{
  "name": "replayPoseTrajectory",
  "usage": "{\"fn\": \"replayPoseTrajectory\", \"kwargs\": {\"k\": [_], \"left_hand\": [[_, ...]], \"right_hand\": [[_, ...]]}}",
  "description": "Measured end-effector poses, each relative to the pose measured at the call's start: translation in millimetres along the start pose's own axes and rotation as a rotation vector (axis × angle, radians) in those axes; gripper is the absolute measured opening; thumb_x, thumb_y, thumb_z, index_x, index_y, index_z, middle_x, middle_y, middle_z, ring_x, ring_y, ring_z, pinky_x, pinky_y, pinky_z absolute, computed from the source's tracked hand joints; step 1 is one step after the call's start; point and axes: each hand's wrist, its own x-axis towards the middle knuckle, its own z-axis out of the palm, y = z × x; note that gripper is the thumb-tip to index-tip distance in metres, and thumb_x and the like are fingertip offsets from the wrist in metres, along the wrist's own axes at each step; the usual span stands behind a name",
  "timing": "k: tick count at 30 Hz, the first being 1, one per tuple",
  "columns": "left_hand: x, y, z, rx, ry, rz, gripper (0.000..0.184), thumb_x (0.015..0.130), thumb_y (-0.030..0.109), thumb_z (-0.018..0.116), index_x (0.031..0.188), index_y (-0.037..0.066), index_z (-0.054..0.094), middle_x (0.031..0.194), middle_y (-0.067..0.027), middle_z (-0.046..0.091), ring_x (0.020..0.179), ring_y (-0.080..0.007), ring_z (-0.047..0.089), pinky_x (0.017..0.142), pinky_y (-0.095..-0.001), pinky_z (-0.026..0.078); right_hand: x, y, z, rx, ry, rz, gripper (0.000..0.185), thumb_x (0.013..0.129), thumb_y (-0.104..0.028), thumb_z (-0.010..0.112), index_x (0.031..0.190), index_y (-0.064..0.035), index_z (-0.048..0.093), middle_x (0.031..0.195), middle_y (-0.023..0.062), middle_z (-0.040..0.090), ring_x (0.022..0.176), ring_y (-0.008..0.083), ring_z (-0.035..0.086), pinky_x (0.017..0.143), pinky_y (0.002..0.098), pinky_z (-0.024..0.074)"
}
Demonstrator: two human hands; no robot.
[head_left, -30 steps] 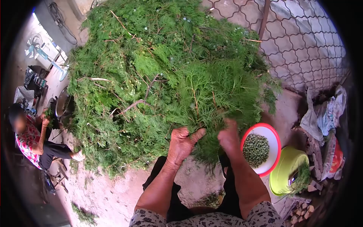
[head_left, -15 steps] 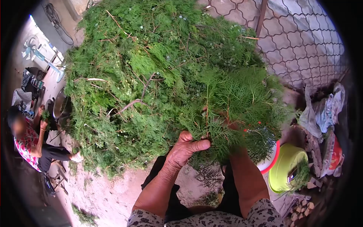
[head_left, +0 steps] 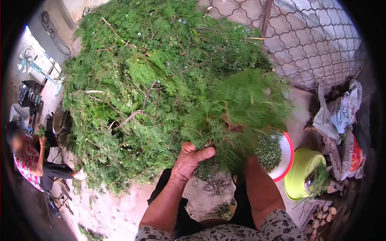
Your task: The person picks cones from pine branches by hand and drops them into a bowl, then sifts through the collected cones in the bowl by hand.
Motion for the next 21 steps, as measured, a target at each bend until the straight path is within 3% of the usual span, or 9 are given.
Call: {"fn": "replayPoseTrajectory", "kwargs": {"k": [4, 6, 10, 13, 15, 16, 19, 20, 21], "left_hand": [[4, 4, 4, 0.062, 0.062, 0.055, 0.016, 0.067, 0.005, 0.077, 0.077, 0.012, 0.066, 0.082, 0.0018, 0.066, 0.075, -0.0091, 0.058, 0.075, -0.0242, 0.044], [5, -1, 2, 0.053, 0.101, 0.080, 0.016, 0.069, 0.004, 0.075, 0.077, 0.011, 0.064, 0.082, 0.0011, 0.065, 0.075, -0.0094, 0.058, 0.075, -0.0243, 0.045], [10, -14, 1, -0.039, 0.173, 0.148, 0.017, 0.070, 0.003, 0.074, 0.078, 0.011, 0.061, 0.085, -0.0003, 0.065, 0.078, -0.0107, 0.058, 0.076, -0.0244, 0.044], [8, -12, 1, 0.054, 0.209, 0.117, 0.020, 0.070, 0.002, 0.074, 0.079, 0.012, 0.059, 0.088, -0.0015, 0.064, 0.080, -0.0117, 0.058, 0.078, -0.0253, 0.044], [7, -11, -4, 0.018, 0.218, 0.202, 0.019, 0.070, 0.004, 0.075, 0.078, 0.013, 0.060, 0.089, -0.0010, 0.064, 0.081, -0.0124, 0.058, 0.079, -0.0263, 0.044], [10, -10, -9, -0.028, 0.182, 0.163, 0.022, 0.069, 0.006, 0.076, 0.081, 0.013, 0.058, 0.088, 0.0000, 0.064, 0.081, -0.0128, 0.058, 0.082, -0.0262, 0.043], [13, 0, -9, -0.138, 0.186, 0.138, 0.029, 0.069, 0.010, 0.077, 0.088, 0.013, 0.055, 0.091, -0.0003, 0.064, 0.088, -0.0146, 0.056, 0.086, -0.0306, 0.041], [17, -1, -11, -0.145, 0.298, 0.123, 0.057, 0.065, 0.017, 0.081, 0.100, 0.018, 0.036, 0.106, -0.0069, 0.055, 0.099, -0.0231, 0.051, 0.086, -0.0431, 0.042], [18, 2, -10, -0.147, 0.310, 0.122, 0.057, 0.065, 0.017, 0.081, 0.100, 0.018, 0.036, 0.106, -0.0069, 0.055, 0.099, -0.0231, 0.051, 0.086, -0.0431, 0.042]], "right_hand": [[-6, -2, -2, -0.228, 0.098, -0.075, 0.044, 0.089, -0.025, 0.054, 0.126, -0.0042, 0.045, 0.120, 0.0084, 0.052, 0.105, 0.0190, 0.053, 0.085, 0.0320, 0.0459], [-16, -21, 23, 0.474, 0.144, -0.038, 0.038, 0.086, -0.024, 0.058, 0.119, -0.0061, 0.052, 0.109, 0.0044, 0.055, 0.099, 0.0158, 0.054, 0.082, 0.0297, 0.0458], [-8, -17, 22, 0.295, 0.253, -0.086, 0.036, 0.088, -0.028, 0.054, 0.118, -0.0093, 0.053, 0.106, 0.0043, 0.055, 0.094, 0.0151, 0.055, 0.084, 0.0302, 0.0447], [-16, -33, 5, 0.294, 0.511, 0.152, 0.025, 0.088, -0.026, 0.052, 0.107, -0.0087, 0.053, 0.092, 0.0047, 0.055, 0.077, 0.0161, 0.054, 0.068, 0.0315, 0.0469], [-15, -42, -2, 0.287, 0.677, 0.309, 0.019, 0.088, -0.024, 0.051, 0.099, -0.0083, 0.053, 0.082, 0.0050, 0.055, 0.066, 0.0167, 0.053, 0.057, 0.0323, 0.0483], [-10, -45, -2, 0.287, 0.676, 0.315, 0.019, 0.088, -0.024, 0.051, 0.099, -0.0083, 0.053, 0.082, 0.0050, 0.055, 0.066, 0.0167, 0.053, 0.057, 0.0323, 0.0483], [13, -54, -1, 0.163, 0.396, -0.008, 0.018, 0.086, -0.007, 0.053, 0.103, -0.0047, 0.052, 0.086, 0.0084, 0.056, 0.073, 0.0183, 0.054, 0.062, 0.0305, 0.0484], [14, -59, 0, 0.165, 0.394, 0.001, 0.018, 0.086, -0.007, 0.053, 0.103, -0.0047, 0.052, 0.086, 0.0084, 0.056, 0.073, 0.0183, 0.054, 0.062, 0.0305, 0.0484], [14, -67, -1, 0.257, 0.395, -0.086, 0.018, 0.087, -0.006, 0.052, 0.105, -0.0038, 0.051, 0.088, 0.0083, 0.056, 0.076, 0.0189, 0.054, 0.064, 0.0304, 0.0479]]}}
